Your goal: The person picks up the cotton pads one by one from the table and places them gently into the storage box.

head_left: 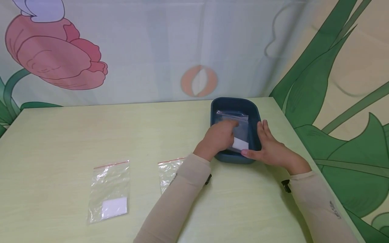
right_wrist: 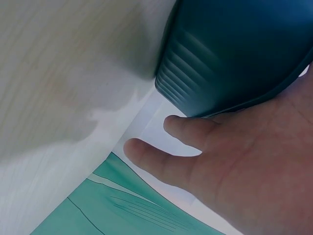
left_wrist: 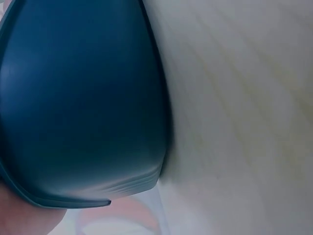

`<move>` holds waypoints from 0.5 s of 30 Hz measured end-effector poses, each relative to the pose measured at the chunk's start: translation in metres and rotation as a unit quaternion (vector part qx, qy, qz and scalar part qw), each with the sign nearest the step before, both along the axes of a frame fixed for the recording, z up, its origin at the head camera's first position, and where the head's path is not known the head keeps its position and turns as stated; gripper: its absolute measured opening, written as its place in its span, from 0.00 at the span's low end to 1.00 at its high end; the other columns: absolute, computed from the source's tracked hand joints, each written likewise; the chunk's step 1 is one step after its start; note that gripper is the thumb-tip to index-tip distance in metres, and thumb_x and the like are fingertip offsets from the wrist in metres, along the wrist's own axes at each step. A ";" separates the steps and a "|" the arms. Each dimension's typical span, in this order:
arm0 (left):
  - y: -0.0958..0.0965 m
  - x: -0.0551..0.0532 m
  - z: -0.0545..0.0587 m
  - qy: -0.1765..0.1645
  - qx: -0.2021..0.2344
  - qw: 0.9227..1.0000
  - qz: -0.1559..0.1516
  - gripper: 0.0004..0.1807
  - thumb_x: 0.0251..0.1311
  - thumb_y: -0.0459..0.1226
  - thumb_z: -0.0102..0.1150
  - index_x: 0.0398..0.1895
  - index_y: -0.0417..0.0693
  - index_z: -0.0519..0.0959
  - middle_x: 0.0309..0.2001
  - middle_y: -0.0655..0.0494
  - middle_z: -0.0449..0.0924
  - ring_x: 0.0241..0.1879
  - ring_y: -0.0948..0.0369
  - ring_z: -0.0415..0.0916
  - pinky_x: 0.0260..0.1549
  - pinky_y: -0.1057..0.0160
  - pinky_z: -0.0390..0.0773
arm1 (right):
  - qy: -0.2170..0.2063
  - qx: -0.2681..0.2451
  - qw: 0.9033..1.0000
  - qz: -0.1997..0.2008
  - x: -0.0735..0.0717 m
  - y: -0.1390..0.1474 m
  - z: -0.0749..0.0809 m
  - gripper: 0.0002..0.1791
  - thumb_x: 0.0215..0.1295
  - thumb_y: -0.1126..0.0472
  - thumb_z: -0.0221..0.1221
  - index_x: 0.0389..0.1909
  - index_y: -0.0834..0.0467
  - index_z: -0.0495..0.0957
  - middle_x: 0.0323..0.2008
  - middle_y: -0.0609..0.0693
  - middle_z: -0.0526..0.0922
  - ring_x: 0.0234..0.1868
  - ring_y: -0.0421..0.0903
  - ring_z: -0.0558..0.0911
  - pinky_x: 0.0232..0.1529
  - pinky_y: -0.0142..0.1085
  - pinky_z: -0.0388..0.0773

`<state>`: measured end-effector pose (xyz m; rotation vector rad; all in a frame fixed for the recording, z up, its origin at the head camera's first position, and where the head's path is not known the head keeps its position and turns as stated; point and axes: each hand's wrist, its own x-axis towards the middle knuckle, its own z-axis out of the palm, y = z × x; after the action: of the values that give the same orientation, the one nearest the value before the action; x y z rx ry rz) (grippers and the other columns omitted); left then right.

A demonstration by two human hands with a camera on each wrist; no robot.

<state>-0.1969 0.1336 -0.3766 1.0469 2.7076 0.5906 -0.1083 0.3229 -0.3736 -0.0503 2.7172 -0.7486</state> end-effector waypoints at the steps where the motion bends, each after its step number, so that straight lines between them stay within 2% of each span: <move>1: 0.000 0.000 0.000 0.009 -0.011 1.000 -0.005 0.26 0.67 0.31 0.54 0.69 0.48 0.74 0.64 0.53 0.76 0.58 0.58 0.76 0.55 0.59 0.75 | 0.000 0.001 1.000 0.000 0.000 0.000 0.000 0.68 0.65 0.31 0.59 0.77 0.66 0.23 0.76 0.61 0.15 0.74 0.74 0.47 0.63 0.72 0.54; 7: -0.001 0.002 -0.001 0.071 -0.066 0.995 -0.017 0.27 0.65 0.32 0.60 0.68 0.53 0.76 0.64 0.54 0.75 0.55 0.54 0.77 0.53 0.56 0.76 | 0.002 0.000 1.000 0.004 0.000 -0.002 0.001 0.67 0.66 0.32 0.59 0.77 0.67 0.23 0.76 0.62 0.15 0.74 0.74 0.47 0.64 0.71 0.55; 15: -0.006 0.003 0.001 0.120 -0.101 0.987 -0.023 0.24 0.64 0.33 0.62 0.63 0.57 0.81 0.59 0.55 0.80 0.51 0.53 0.78 0.54 0.57 0.74 | 0.000 0.001 1.000 0.010 -0.004 -0.005 0.003 0.67 0.65 0.32 0.59 0.77 0.67 0.23 0.76 0.62 0.16 0.74 0.74 0.46 0.64 0.70 0.54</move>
<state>-0.1942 0.1274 -0.3760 1.1897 2.8593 0.1862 -0.1119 0.3183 -0.3709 -0.0760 2.7126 -0.7411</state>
